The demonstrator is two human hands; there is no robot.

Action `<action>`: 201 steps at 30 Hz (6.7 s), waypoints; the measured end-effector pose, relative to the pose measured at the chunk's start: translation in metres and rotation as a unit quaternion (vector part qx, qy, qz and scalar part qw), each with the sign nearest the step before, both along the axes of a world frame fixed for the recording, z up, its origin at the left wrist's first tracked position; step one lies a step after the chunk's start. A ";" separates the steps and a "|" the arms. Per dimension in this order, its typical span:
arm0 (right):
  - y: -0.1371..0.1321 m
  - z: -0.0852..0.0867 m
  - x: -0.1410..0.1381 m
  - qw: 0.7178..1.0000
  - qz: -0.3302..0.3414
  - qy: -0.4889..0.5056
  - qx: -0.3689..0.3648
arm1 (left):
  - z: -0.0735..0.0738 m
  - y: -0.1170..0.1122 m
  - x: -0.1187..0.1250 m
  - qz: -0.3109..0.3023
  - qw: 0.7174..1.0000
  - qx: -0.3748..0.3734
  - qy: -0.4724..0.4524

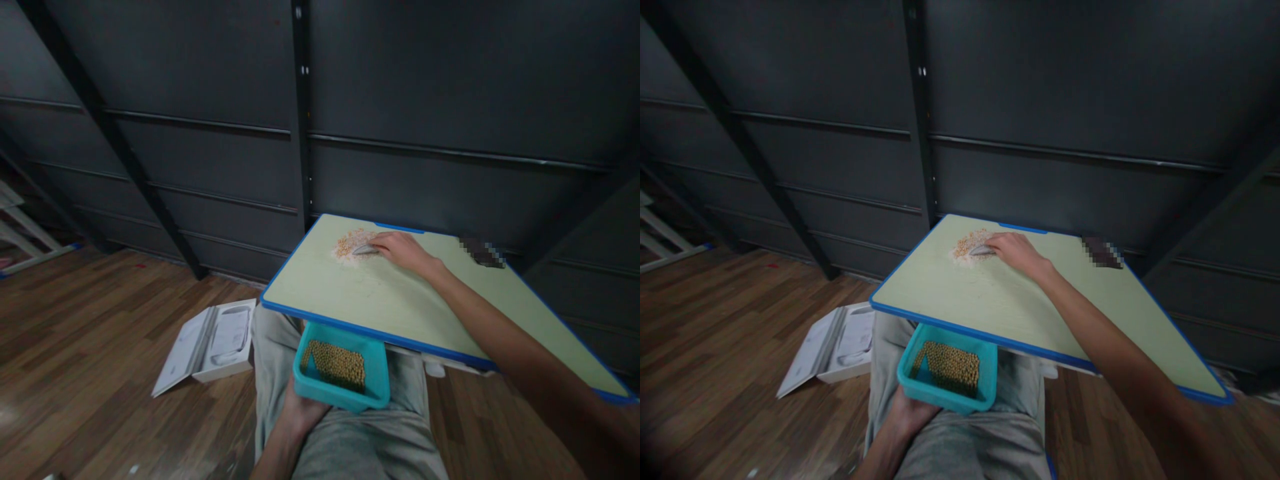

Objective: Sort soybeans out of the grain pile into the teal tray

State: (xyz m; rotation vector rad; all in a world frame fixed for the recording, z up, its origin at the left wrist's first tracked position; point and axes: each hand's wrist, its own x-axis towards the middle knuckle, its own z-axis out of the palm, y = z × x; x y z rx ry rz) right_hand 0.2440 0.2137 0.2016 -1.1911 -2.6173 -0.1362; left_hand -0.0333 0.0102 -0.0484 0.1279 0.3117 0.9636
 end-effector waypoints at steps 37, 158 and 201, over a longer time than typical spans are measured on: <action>-0.004 -0.035 -0.004 0.981 0.048 0.189 -0.011 | -0.017 0.007 -0.008 0.023 1.000 -0.017 0.005; -0.052 -0.025 -0.049 0.967 0.116 0.219 -0.066 | -0.010 0.007 -0.005 0.021 0.999 0.002 0.028; -0.080 -0.023 -0.075 0.943 0.134 0.255 -0.168 | 0.047 0.001 -0.012 0.028 0.998 0.050 0.028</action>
